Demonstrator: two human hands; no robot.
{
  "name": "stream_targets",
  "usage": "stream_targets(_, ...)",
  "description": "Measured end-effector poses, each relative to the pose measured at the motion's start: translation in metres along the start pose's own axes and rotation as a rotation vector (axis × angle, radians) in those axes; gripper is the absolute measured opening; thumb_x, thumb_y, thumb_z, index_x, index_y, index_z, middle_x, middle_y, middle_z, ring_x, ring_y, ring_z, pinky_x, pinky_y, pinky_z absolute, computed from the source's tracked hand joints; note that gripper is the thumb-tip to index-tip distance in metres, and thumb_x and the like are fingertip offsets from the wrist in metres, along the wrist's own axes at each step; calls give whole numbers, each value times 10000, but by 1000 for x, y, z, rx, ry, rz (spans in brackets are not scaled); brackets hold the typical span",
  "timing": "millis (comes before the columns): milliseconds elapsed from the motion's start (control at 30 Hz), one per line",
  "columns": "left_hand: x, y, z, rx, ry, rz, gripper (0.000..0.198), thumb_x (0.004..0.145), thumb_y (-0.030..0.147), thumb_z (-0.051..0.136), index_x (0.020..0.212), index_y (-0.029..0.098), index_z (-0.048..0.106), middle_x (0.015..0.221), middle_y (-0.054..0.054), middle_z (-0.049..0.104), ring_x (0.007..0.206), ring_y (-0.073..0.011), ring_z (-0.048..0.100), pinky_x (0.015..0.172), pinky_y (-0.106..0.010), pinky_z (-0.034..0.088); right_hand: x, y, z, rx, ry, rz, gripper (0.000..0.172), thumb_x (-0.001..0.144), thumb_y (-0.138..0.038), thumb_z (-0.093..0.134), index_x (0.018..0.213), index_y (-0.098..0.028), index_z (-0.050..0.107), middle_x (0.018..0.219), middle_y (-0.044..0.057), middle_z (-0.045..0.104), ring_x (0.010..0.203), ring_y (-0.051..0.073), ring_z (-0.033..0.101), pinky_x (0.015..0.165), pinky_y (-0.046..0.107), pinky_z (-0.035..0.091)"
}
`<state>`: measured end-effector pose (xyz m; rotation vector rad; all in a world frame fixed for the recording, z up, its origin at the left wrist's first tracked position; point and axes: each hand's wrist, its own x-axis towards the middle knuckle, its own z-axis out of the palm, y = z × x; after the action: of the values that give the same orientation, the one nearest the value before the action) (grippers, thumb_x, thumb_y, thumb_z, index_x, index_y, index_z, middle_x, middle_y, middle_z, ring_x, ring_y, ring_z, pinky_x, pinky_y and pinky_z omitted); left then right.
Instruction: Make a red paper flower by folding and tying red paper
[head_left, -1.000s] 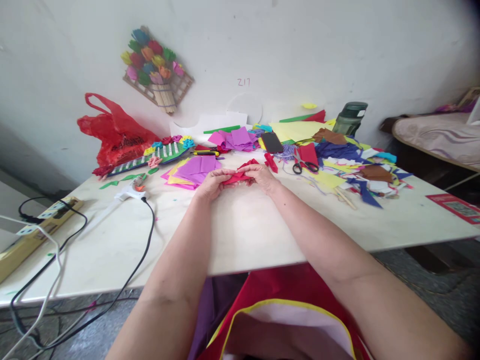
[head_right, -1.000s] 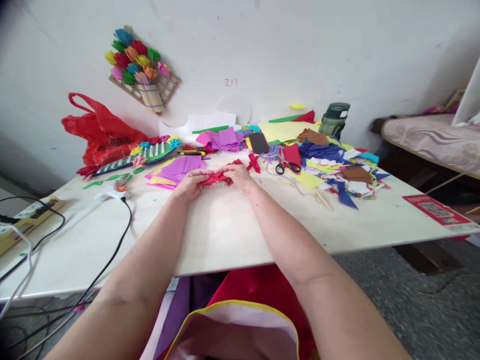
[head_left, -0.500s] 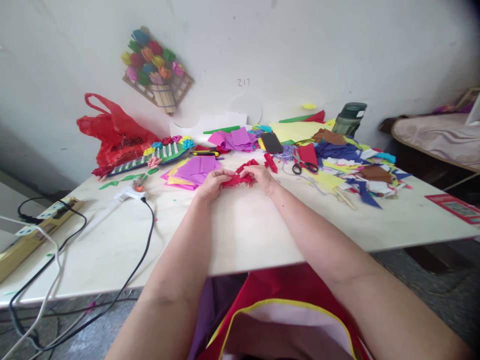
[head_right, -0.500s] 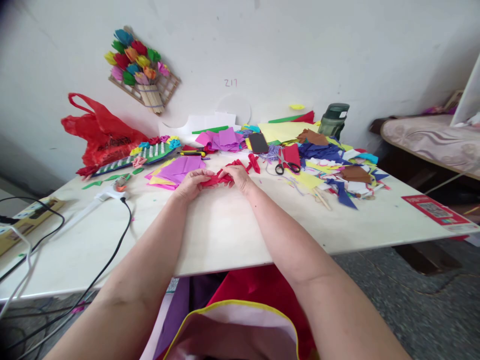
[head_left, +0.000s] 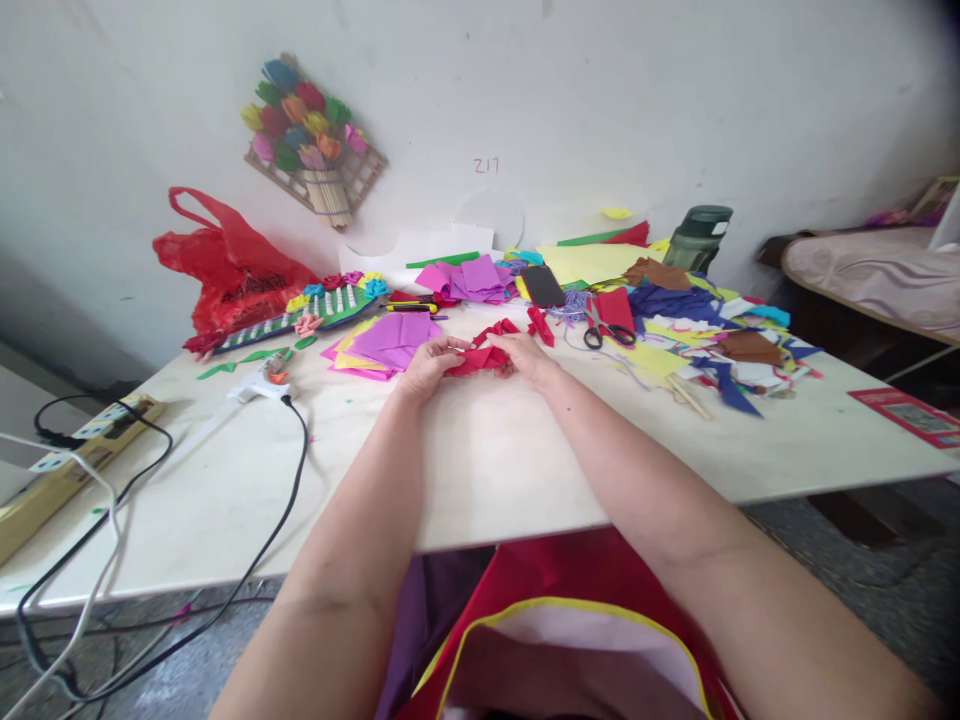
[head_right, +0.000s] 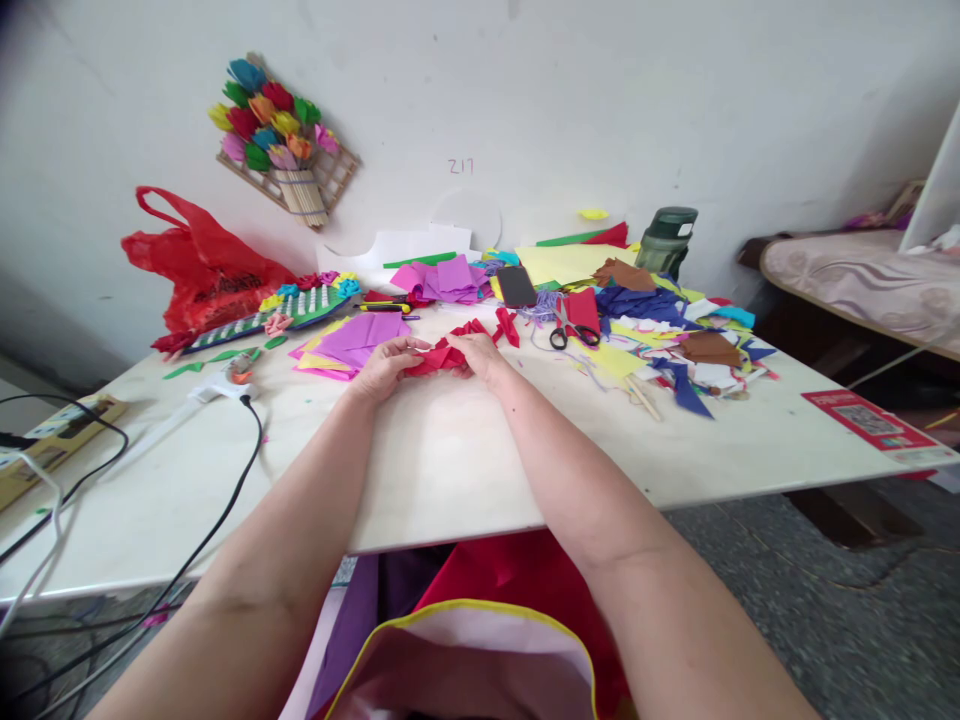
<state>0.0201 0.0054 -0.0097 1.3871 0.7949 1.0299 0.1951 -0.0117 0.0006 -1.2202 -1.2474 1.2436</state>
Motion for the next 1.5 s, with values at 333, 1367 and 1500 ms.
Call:
stream_targets(333,1,-1,-1,28,16,11,307,577,147,638,880,112,609,604,-1,626,508,-111,586,550,-231,468,-5,-3,-4,-6,-106,-100,135,685,-192,539,775,-132,620,516,-4,597,398,95,532,354,173,367)
stream_targets(1367,-4,7,3,-112,-4,-56,265,575,112,647,838,104,618,666,-25,653,528,-116,612,576,-248,508,-1,1,-2,20,-112,-226,179,607,-105,531,734,-132,653,511,-8,620,391,94,545,400,199,462)
stream_targets(1500,-3,7,2,-127,-5,-50,263,563,111,654,823,105,620,677,-28,661,531,-120,617,571,-245,511,-1,2,-1,28,-107,-248,162,603,-103,535,709,-132,654,529,-7,625,385,86,538,413,205,472)
